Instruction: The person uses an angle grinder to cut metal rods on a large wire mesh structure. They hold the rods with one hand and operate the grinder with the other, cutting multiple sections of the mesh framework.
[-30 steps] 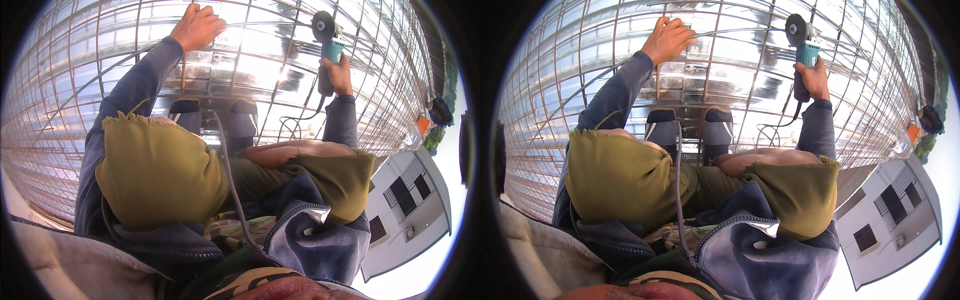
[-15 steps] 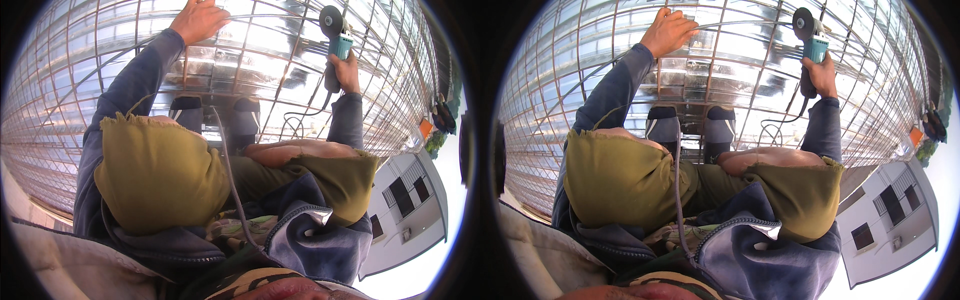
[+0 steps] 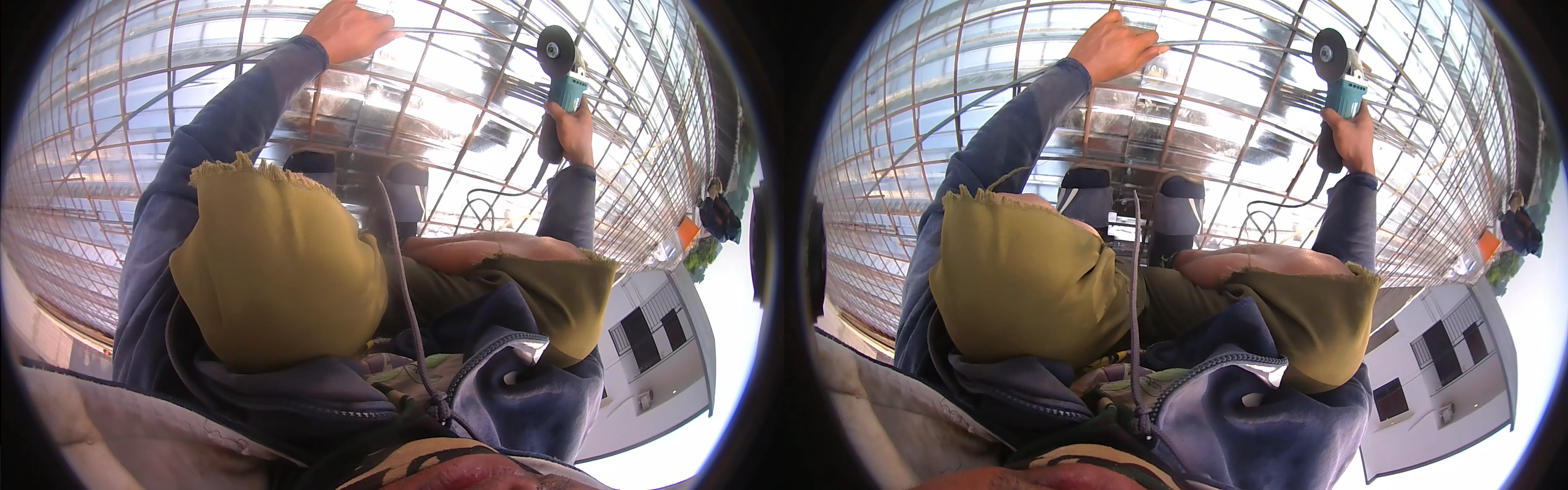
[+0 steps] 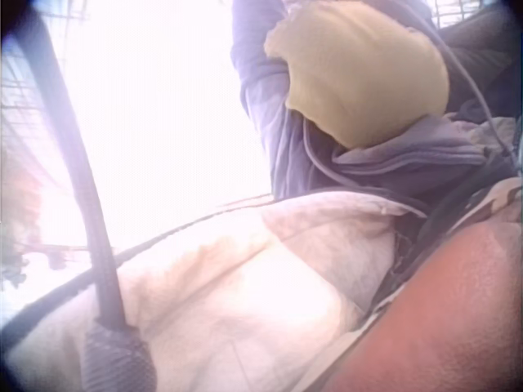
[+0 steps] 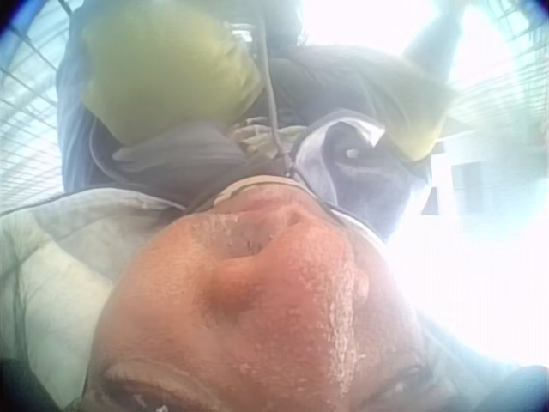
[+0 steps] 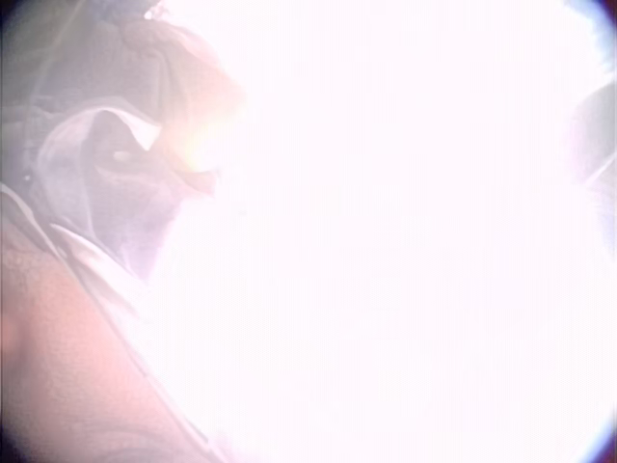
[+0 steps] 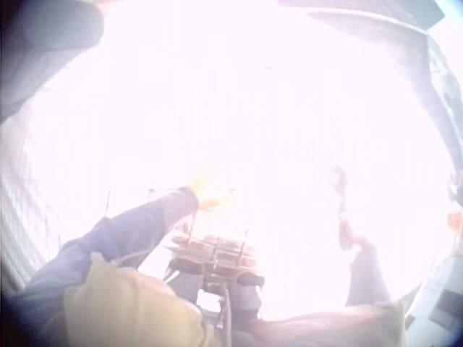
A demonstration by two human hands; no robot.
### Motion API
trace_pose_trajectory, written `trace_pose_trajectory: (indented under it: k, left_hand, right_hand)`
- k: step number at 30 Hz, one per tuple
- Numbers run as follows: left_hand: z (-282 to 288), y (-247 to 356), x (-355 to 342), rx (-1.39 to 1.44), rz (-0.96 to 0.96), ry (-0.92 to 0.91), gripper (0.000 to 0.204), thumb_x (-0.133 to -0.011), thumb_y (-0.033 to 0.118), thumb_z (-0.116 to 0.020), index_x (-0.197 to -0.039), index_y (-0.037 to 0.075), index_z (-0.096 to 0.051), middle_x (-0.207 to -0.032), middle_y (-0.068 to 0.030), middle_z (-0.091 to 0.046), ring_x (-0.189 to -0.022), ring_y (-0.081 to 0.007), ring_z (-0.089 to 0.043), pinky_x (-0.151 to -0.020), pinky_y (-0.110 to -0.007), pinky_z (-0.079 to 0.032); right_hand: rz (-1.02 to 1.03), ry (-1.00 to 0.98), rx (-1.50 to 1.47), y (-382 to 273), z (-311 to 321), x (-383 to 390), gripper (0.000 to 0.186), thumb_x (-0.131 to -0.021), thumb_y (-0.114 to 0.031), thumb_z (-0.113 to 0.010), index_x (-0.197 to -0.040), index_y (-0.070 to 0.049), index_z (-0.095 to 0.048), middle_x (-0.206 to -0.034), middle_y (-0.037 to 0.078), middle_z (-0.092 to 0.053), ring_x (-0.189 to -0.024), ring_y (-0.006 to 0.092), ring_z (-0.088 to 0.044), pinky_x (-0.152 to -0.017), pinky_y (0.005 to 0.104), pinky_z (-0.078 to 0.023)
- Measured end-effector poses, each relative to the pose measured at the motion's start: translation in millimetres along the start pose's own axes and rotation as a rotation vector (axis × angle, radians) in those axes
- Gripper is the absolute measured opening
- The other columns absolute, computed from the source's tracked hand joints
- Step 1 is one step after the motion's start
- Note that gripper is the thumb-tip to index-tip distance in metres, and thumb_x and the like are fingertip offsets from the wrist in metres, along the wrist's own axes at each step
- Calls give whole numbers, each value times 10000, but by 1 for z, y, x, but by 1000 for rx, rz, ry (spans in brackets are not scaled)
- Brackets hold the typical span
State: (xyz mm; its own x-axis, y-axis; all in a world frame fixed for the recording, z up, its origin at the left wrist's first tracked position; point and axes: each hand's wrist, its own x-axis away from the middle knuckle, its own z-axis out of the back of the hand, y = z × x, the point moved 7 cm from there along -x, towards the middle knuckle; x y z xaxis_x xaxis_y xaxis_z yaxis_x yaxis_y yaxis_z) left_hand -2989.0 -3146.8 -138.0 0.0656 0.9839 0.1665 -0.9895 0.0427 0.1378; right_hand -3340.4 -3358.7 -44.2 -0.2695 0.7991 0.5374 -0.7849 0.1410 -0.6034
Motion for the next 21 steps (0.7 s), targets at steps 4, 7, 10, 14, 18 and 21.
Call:
trace_pose_trajectory:
  k: [4,7,10,14,18,21]
  left_hand:
    - [-21,-16,5,365,0,97,405,-1026,350,-607,-1306,92,-745,-1368,-204,-715,-1271,-398,-657,-1120,-539,-494]
    - [-24,-15,5,375,-32,144,400,-1031,362,-608,-1298,98,-747,-1367,-201,-713,-1271,-409,-649,-1113,-549,-494]
    - [-20,-13,1,387,-5,196,394,-1029,364,-614,-1293,105,-750,-1366,-198,-714,-1272,-403,-653,-1104,-548,-503]
    - [-37,-20,9,320,-49,288,387,-1024,357,-623,-1298,116,-752,-1375,-198,-713,-1279,-405,-654,-1113,-553,-501]
    - [-31,-14,6,308,-45,248,385,-1021,349,-624,-1301,116,-750,-1373,-200,-713,-1280,-413,-654,-1123,-566,-493]
    - [-26,-14,10,328,-56,277,385,-1021,342,-620,-1306,116,-747,-1371,-202,-714,-1278,-410,-656,-1126,-568,-489]
  right_hand:
    - [11,4,37,0,1,-2,432,-875,-87,-784,-1231,48,-579,-912,150,-719,-700,221,-711,-612,375,-603]
    - [12,-10,-12,8,2,-4,438,-875,-93,-789,-1234,47,-581,-929,149,-724,-717,217,-712,-636,371,-600]
    - [42,2,15,9,4,-5,436,-877,-94,-786,-1236,48,-581,-939,148,-726,-727,216,-711,-645,368,-602]
    - [-8,-9,11,1,-2,-4,449,-882,-100,-784,-1249,57,-576,-937,153,-723,-707,225,-717,-625,372,-605]
    - [23,12,2,7,1,-6,461,-885,-105,-779,-1255,67,-563,-919,160,-710,-631,243,-709,-559,380,-600]
    - [9,5,8,7,2,-5,462,-883,-109,-776,-1254,70,-566,-913,159,-707,-615,243,-703,-548,379,-597]
